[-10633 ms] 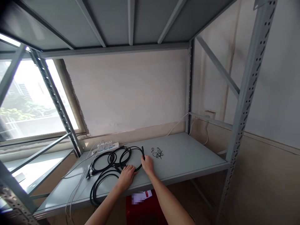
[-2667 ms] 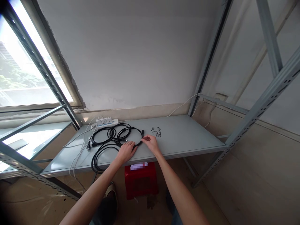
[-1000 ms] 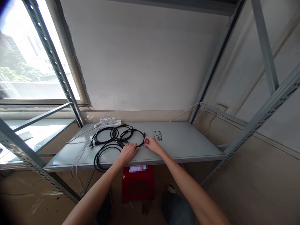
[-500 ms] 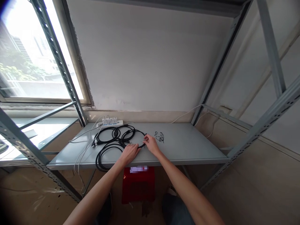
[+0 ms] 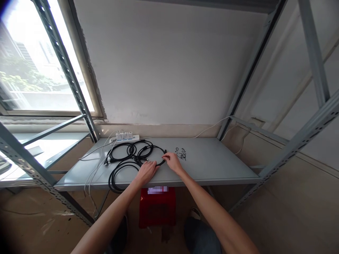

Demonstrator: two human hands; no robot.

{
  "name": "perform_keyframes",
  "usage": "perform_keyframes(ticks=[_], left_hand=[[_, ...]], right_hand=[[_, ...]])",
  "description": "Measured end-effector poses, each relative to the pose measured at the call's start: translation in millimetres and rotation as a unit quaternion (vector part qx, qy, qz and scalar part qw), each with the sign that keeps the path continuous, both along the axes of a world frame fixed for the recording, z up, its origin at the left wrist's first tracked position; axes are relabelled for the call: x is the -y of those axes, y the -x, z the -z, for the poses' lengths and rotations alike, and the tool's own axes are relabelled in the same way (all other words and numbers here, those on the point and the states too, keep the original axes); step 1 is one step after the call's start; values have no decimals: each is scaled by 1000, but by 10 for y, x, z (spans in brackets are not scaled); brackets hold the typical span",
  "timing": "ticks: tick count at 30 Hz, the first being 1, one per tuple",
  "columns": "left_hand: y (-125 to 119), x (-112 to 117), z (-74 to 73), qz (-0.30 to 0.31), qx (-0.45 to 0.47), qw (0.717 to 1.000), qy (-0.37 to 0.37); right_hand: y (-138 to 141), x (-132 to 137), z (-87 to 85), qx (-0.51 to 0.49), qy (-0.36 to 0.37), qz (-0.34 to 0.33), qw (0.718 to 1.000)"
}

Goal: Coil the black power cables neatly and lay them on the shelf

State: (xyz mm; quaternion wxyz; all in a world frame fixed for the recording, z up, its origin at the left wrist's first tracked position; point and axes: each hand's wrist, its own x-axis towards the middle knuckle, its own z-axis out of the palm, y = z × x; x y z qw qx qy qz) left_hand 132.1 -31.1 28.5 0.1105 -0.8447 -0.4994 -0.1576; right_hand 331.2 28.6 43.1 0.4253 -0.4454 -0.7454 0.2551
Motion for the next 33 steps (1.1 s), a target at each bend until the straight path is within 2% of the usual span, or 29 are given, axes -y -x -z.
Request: perform_keyframes(ticks=[8,18,26,33], left_hand=[[-4,18,-17,1,2,1000,7],[-5,-5,2,0,15,1000,13],[-4,5,-9,2,17,1000,16],[8,-7,12,6,6,1000,9]], right_hand=[[-31,22,26,-95,55,-27,994],[31,-96,15,-107,83,-25,991],[83,-124,4,-54,81,-23,995],[7,-79,-63,95,0,-85,992]])
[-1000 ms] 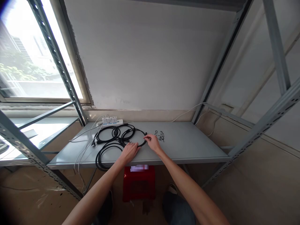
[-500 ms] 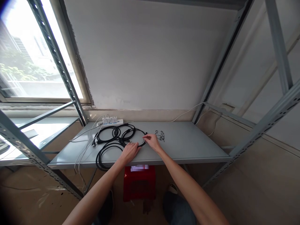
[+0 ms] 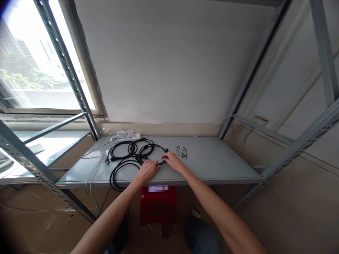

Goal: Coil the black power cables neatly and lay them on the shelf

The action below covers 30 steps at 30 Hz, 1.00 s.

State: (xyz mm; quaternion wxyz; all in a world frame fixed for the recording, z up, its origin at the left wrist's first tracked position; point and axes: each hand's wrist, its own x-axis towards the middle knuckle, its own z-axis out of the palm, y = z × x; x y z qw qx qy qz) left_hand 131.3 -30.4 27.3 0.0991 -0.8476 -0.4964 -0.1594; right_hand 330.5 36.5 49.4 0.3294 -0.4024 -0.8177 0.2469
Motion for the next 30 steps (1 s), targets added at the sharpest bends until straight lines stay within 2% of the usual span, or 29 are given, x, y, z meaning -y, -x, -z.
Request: perform_keyframes(ticks=[4,12,16,18,22,27,30], left_hand=[[4,0,-5,-6,0,1000,5],[7,5,-16,-11,14,1000,-3],[13,-8,6,-11,22,1000,-11],[13,-17,26,-12,24,1000,-15],[5,-23,48,-4,12,1000,-19],[-7,-8,21,-3,2,1000,-11],[-8,-1,1,-7,-6,1000,-3]], right_hand=[[-25,52,-29,46,-34,-26,998],[-159,185,-76,91,-46,-68,992],[-197,284,-82,165,-114,-74,977],[-171,309,-54,230,-174,-49,956],[-96,285,15,370,-257,-11,893],[-59,231,-23,473,-343,-37,811],[-33,227,-113,498,-373,-54,781]])
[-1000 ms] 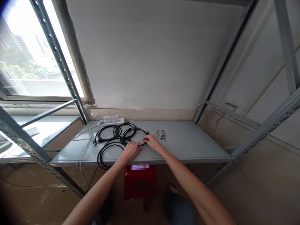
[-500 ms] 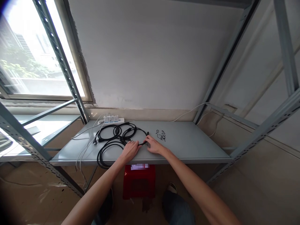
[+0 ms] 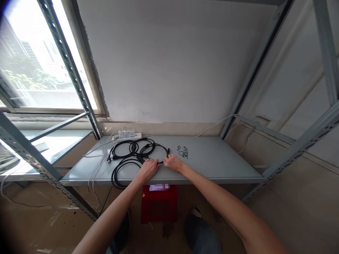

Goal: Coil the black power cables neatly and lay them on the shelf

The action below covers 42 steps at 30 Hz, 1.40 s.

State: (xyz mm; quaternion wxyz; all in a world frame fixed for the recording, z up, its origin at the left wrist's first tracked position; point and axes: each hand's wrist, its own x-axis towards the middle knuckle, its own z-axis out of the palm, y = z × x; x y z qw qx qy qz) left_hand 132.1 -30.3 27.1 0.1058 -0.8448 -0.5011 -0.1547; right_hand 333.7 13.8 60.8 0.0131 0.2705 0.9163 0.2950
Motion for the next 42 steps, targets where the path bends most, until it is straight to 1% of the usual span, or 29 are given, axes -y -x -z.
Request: perform_keyframes(ticks=[3,5,8,12,14,17,21,25,29,31,32,34,35,36,37,38,39,41,42], left_hand=[[2,2,-13,-5,0,1000,6],[4,1,-21,-7,3,1000,12],[6,0,-33,-7,4,1000,28],[13,7,-49,-4,-6,999,49],[17,14,-55,-5,-8,999,49],[21,20,-58,-4,-2,999,48],[16,13,-44,0,2,999,47],[8,6,-29,1,1,999,38],[4,15,-37,1,7,999,33],[3,21,-43,2,9,999,32],[3,24,-44,3,8,999,31],[2,26,-43,3,5,1000,30],[2,27,-42,3,4,1000,29],[2,27,-39,2,3,1000,28],[2,27,-38,2,4,1000,28],[1,26,-37,2,5,1000,29],[-1,25,-37,1,8,1000,30],[-5,24,-41,-3,15,999,35],[-8,22,-44,-6,18,999,37]], right_hand=[[60,19,-97,33,4,-17,999],[130,50,-137,41,15,-9,999],[283,125,-131,43,49,41,997],[499,238,-68,71,92,141,983],[560,279,-54,81,99,182,975],[569,308,-52,95,107,210,967],[496,293,-59,101,98,188,972],[368,244,-131,95,89,122,984],[150,165,-224,82,64,52,993],[37,125,-227,61,78,47,994],[-8,110,-214,38,96,54,993],[-68,96,-167,-53,150,82,984],[-79,97,-136,-122,185,101,970],[-78,103,-105,-201,230,120,945],[-66,112,-74,-283,284,142,905],[-46,121,-46,-362,347,167,849],[-22,129,-22,-431,415,194,777],[31,137,17,-527,540,238,612],[53,138,33,-560,580,249,536]])
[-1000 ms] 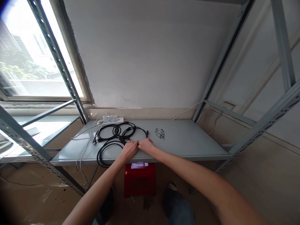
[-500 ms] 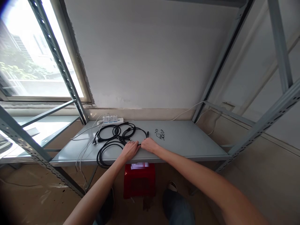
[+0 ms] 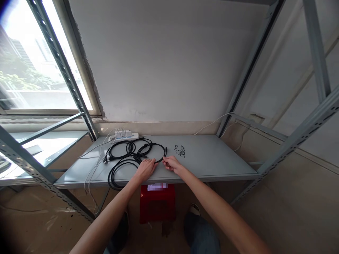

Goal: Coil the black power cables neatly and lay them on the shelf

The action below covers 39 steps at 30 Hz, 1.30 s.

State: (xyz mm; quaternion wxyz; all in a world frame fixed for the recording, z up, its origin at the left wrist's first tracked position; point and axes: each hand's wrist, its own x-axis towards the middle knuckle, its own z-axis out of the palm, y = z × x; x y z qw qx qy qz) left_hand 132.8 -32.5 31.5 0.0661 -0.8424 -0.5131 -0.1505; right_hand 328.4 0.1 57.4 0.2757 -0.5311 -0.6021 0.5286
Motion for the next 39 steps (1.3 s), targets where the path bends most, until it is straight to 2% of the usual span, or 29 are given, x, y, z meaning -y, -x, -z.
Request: perform_keyframes(ticks=[2,4,9,13,17,19,26,32,34,39], left_hand=[[-4,-3,-5,-5,0,1000,2],[-5,-7,-5,-7,-6,1000,1],[4,-13,19,-2,-20,1000,-8],[8,-14,33,-6,-26,1000,-11],[3,-2,24,-12,-30,999,-9],[2,11,10,-16,-27,999,-6],[9,40,-25,-13,-13,1000,-5],[19,-14,32,-9,3,1000,-11],[24,-26,48,-6,10,1000,-13],[33,-26,45,7,11,1000,-8]], right_hand=[[28,1,40,-89,66,27,994],[38,15,102,-122,58,34,990],[61,89,297,-62,-127,16,990],[114,109,354,16,-208,36,977],[149,129,339,139,-320,41,936],[154,152,334,187,-349,41,917],[150,215,395,281,-391,10,876],[198,195,429,334,-416,36,845],[202,169,428,342,-410,42,844],[181,117,399,312,-384,46,867]])
